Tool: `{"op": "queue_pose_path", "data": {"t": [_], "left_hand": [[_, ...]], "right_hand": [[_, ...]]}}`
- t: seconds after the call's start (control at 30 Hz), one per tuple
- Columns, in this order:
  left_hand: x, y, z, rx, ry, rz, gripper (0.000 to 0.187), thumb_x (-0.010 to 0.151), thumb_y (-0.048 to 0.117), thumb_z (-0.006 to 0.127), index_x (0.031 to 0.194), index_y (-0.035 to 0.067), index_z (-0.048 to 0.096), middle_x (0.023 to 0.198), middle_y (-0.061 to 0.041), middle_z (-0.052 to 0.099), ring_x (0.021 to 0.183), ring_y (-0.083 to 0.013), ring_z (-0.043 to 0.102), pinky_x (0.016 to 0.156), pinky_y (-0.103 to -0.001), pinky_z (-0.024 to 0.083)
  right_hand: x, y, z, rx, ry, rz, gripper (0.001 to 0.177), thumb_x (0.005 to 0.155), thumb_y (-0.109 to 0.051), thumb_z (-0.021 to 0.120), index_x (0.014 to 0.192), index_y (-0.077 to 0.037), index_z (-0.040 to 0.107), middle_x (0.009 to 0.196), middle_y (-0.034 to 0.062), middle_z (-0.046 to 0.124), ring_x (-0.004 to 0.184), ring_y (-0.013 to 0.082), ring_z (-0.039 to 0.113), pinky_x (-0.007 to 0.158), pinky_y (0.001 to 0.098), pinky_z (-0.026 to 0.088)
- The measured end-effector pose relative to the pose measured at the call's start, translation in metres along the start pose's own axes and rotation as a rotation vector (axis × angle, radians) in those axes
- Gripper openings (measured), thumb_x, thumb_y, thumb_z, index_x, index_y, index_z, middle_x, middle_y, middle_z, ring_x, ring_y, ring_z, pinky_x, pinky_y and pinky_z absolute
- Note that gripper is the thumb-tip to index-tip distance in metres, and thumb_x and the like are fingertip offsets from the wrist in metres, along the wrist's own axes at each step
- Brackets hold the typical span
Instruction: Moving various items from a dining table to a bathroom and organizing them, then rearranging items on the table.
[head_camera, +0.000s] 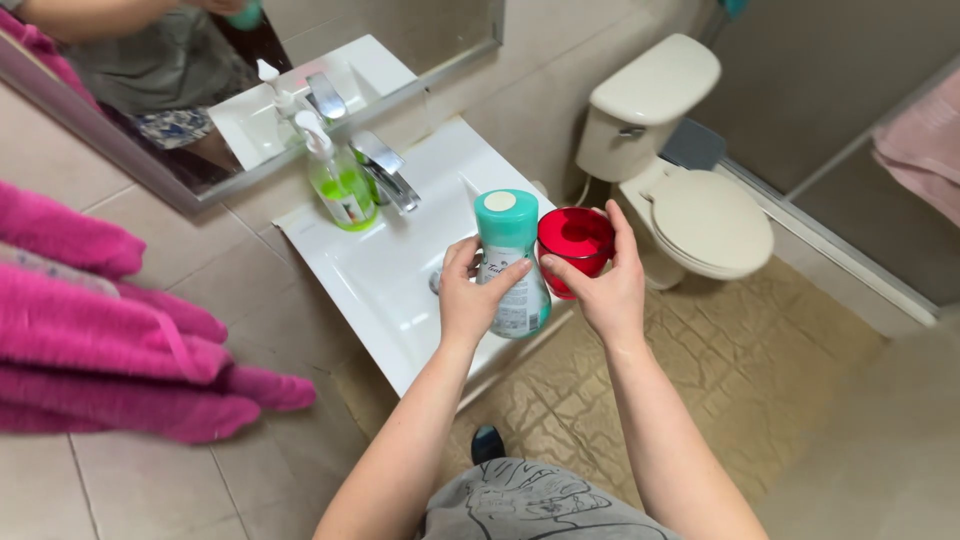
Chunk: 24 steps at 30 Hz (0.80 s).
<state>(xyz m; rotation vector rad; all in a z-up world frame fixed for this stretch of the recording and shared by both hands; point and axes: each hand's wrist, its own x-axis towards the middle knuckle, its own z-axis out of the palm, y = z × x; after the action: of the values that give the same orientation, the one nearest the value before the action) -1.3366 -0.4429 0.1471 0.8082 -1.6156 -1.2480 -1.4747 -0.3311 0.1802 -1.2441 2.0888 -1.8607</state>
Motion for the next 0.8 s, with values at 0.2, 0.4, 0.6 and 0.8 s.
{"op": "queue_pose_path", "data": {"t": [0.2, 0.4, 0.6, 0.8], "left_hand": [[0.073, -0.051, 0.006, 0.096, 0.058, -0.003, 0.066, 0.070, 0.038, 0.092, 0.122, 0.004, 0.072, 0.117, -0.009, 0.066, 0.112, -0.0235, 0.066, 0.094, -0.039, 0.052], [0.149, -0.077, 0.027, 0.193, 0.153, -0.077, 0.066, 0.066, 0.037, 0.092, 0.119, 0.004, 0.072, 0.110, -0.009, 0.068, 0.104, -0.0256, 0.067, 0.088, -0.038, 0.053], [0.225, -0.116, 0.057, 0.202, 0.288, -0.016, 0.066, 0.066, 0.024, 0.094, 0.123, 0.003, 0.069, 0.120, -0.011, 0.069, 0.111, -0.0281, 0.067, 0.095, -0.039, 0.052], [0.281, -0.162, 0.076, 0.213, 0.357, 0.017, 0.072, 0.065, 0.016, 0.094, 0.130, 0.003, 0.066, 0.126, -0.014, 0.068, 0.117, -0.0324, 0.066, 0.099, -0.040, 0.052]], "right_hand": [[0.050, 0.029, 0.040, -0.090, -0.010, 0.043, 0.107, 0.072, -0.030, 0.092, 0.157, 0.001, 0.034, 0.142, 0.0165, 0.061, 0.130, 0.0269, 0.061, 0.109, 0.0386, 0.049], [0.100, 0.073, 0.064, -0.179, -0.049, 0.062, 0.110, 0.068, -0.031, 0.094, 0.155, 0.001, 0.036, 0.142, 0.0209, 0.058, 0.129, 0.0303, 0.060, 0.105, 0.0399, 0.050], [0.151, 0.105, 0.081, -0.182, -0.159, 0.106, 0.109, 0.067, -0.032, 0.093, 0.155, 0.001, 0.038, 0.142, 0.0191, 0.057, 0.129, 0.0315, 0.060, 0.106, 0.0399, 0.050], [0.186, 0.140, 0.098, -0.279, -0.210, 0.136, 0.111, 0.064, -0.033, 0.095, 0.151, 0.003, 0.038, 0.147, 0.0206, 0.047, 0.132, 0.0340, 0.054, 0.107, 0.0409, 0.047]]}}
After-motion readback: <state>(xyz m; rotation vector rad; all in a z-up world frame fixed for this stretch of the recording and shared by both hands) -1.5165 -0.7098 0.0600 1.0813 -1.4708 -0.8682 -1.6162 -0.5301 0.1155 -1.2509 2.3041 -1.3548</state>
